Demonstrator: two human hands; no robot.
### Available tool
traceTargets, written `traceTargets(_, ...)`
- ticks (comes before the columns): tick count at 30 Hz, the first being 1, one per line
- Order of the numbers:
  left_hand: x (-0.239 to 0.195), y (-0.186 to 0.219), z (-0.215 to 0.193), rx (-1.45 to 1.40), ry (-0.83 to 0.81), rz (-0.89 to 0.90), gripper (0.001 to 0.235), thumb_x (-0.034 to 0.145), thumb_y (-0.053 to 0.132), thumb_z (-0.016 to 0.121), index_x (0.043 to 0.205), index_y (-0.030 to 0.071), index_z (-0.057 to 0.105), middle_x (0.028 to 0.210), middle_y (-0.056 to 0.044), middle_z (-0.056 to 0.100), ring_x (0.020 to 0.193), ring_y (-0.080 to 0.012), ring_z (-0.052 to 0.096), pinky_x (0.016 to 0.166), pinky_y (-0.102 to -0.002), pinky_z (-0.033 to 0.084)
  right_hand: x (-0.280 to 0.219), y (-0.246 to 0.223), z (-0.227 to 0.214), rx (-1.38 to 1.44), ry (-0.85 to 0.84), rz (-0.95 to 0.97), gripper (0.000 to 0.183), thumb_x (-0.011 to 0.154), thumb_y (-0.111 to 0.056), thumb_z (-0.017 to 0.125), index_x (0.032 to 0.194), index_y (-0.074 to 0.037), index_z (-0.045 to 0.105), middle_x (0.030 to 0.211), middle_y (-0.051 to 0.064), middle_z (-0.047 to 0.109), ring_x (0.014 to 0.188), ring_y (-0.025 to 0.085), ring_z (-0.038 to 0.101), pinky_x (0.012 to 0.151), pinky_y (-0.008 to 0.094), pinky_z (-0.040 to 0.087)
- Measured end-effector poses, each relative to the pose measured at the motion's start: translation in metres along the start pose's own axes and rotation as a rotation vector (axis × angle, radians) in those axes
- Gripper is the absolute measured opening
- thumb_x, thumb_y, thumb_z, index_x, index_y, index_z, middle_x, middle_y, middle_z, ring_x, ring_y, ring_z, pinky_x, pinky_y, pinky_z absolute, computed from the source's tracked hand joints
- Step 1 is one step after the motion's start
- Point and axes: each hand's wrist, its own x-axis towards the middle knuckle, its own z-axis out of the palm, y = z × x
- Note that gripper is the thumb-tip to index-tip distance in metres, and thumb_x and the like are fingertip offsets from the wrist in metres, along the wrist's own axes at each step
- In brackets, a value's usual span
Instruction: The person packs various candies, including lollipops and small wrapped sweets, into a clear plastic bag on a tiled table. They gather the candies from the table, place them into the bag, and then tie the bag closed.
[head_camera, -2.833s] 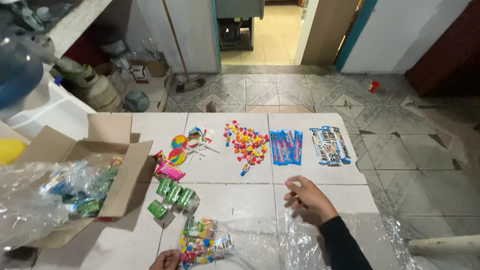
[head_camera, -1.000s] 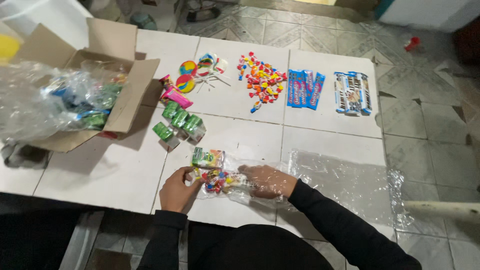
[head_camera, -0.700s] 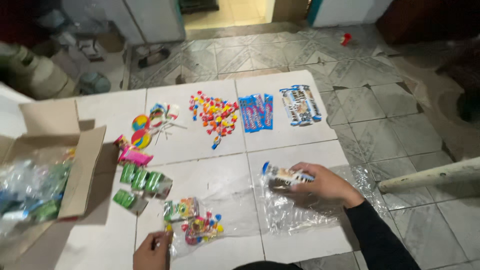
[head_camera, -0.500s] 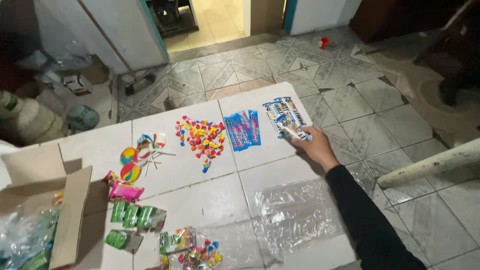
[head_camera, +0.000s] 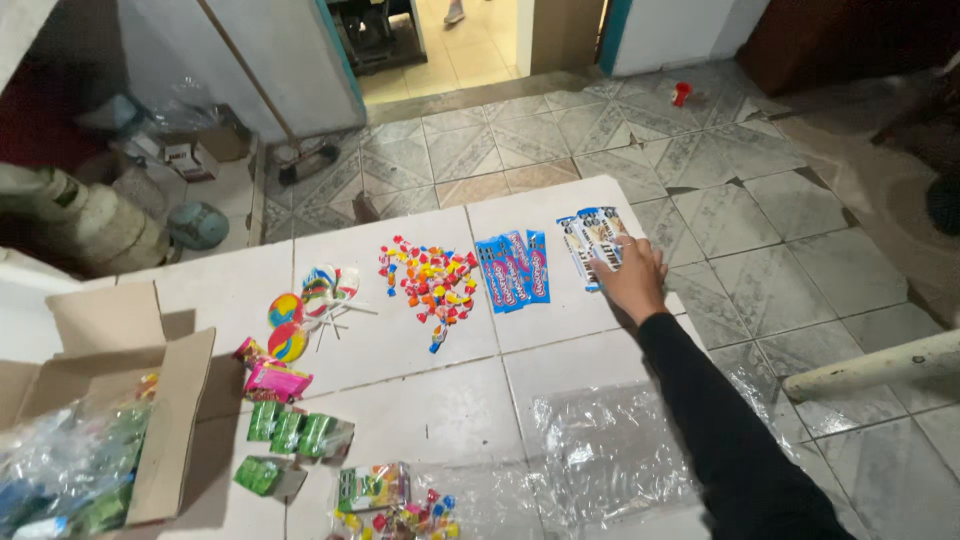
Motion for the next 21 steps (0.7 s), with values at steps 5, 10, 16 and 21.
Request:
traceTargets(5,-0.042,-0.035,-0.014,0.005,0.061,-0.028,0.021,0.092,0.039,0.086,0.101,0.021,0.09,0.078,-0.01,0.081,0.068,-0.0244,0.068,0.071,-0.037,0.056,-0.116,0.018,-0.037,0.242,-0.723,-0.12,0.025,0.099,-0.025,0.071,0.106,-0.007,0.086,0.095,0.016,0.084,0.097,0.031,0.074,0.092,0.045,0.059)
traceTargets(10,-0.059,-0.021,-0.012,0.023,0.062,-0.006,0.024,0.093,0.028,0.077,0.111,0.015,0.087,0.094,-0.018,0.082,0.086,-0.0315,0.073,0.083,-0.042,0.056,-0.227,-0.015,-0.033,0.499,-1.384,-0.078,0.034,0.1,-0.014,0.068,0.125,-0.004,0.088,0.104,0.008,0.094,0.094,0.013,0.075,0.094,0.037,0.064)
traceTargets(16,-0.078,0.005,-0.02,-0.157,-0.046,0.014,0.046,0.075,0.007,0.069,0.118,0.012,0.084,0.089,-0.01,0.079,0.08,-0.0162,0.067,0.077,-0.031,0.056,-0.253,-0.063,0.052,0.764,-1.458,-0.384,0.056,0.099,0.001,0.051,0.155,0.006,0.057,0.162,0.031,0.058,0.15,0.042,0.05,0.122,0.059,0.04)
traceTargets(21,-0.087,0.023,-0.025,-0.23,-0.028,0.0,0.048,0.077,-0.003,0.067,0.121,0.01,0.082,0.091,-0.01,0.077,0.082,-0.0131,0.067,0.074,-0.029,0.057,-0.247,-0.075,0.12,0.24,-1.104,-0.875,0.064,0.093,-0.021,0.081,0.154,-0.028,0.062,0.156,0.008,0.063,0.142,0.036,0.062,0.115,0.051,0.057)
